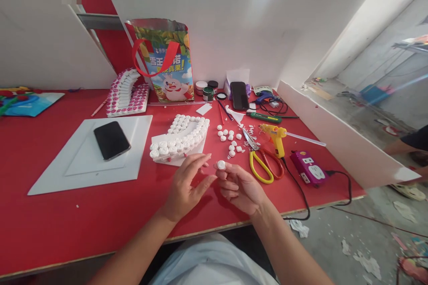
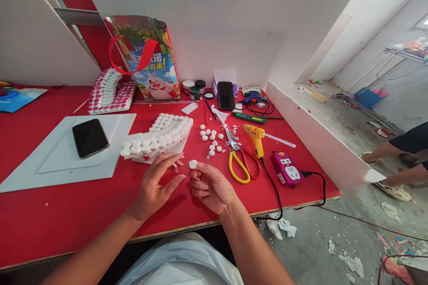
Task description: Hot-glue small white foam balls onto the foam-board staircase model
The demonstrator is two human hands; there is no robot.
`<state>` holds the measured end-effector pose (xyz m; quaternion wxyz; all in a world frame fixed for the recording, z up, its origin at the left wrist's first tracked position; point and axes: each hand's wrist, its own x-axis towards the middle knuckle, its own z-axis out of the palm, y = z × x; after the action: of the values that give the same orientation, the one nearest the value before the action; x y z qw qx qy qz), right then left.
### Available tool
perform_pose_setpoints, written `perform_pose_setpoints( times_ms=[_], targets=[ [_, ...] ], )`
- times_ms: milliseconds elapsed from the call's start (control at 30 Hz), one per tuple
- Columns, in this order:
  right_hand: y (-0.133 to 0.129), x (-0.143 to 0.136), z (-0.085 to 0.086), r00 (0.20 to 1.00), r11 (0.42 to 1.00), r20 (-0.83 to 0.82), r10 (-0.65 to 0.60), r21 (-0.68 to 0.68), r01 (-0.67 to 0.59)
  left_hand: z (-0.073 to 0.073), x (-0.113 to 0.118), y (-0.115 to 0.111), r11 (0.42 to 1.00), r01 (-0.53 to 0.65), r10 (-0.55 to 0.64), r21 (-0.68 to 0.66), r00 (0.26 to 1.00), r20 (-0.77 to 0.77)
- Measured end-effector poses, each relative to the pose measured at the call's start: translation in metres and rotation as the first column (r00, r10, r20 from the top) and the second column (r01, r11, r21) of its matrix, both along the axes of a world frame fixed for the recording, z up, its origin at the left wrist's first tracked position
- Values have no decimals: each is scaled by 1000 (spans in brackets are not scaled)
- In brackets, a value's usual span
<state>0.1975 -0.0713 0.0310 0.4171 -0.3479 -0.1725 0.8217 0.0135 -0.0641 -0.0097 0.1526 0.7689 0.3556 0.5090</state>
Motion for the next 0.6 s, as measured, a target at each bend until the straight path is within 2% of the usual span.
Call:
perform_pose_setpoints(
  times_ms=[133, 267, 333, 400, 467, 500, 533, 567, 600],
  targets=[
    [-5, -7, -4, 988, 997, 136, -71, 45, 65, 1, 12, 2, 995, -17, 20, 96, 999, -27],
    [-8, -13, -3, 946, 993, 312, -87, 104, 57, -5, 13, 4, 989, 12, -3, 146, 998, -63],
    [-9, -9, 0, 897, 987, 428, -114, 155, 52, -7, 11, 3, 991, 3, 6, 137, 998, -70],
    [-8, 5, 4, 813, 967, 540, -217, 233, 103, -8, 9, 1, 995, 11, -6, 97, 999, -50],
    [-6, 30, 8, 652, 905, 635, -415, 364, 221, -6, 8, -1, 998, 56, -56, 21, 998, 8],
    [-3, 47, 9, 517, 850, 677, -524, 452, 269, -5, 8, -1, 996, 87, -85, -26, 995, 50],
    [1, 64, 10, 208, 774, 746, -633, 601, 200, -4, 8, -2, 990, 116, -108, -81, 990, 95],
    [5, 80, 9, -63, 755, 757, -650, 653, 63, -3, 8, -1, 980, 143, -123, -138, 982, 144],
    [11, 96, 8, -256, 781, 748, -612, 623, -48, -3, 8, -1, 966, 169, -131, -196, 972, 194]
  ],
)
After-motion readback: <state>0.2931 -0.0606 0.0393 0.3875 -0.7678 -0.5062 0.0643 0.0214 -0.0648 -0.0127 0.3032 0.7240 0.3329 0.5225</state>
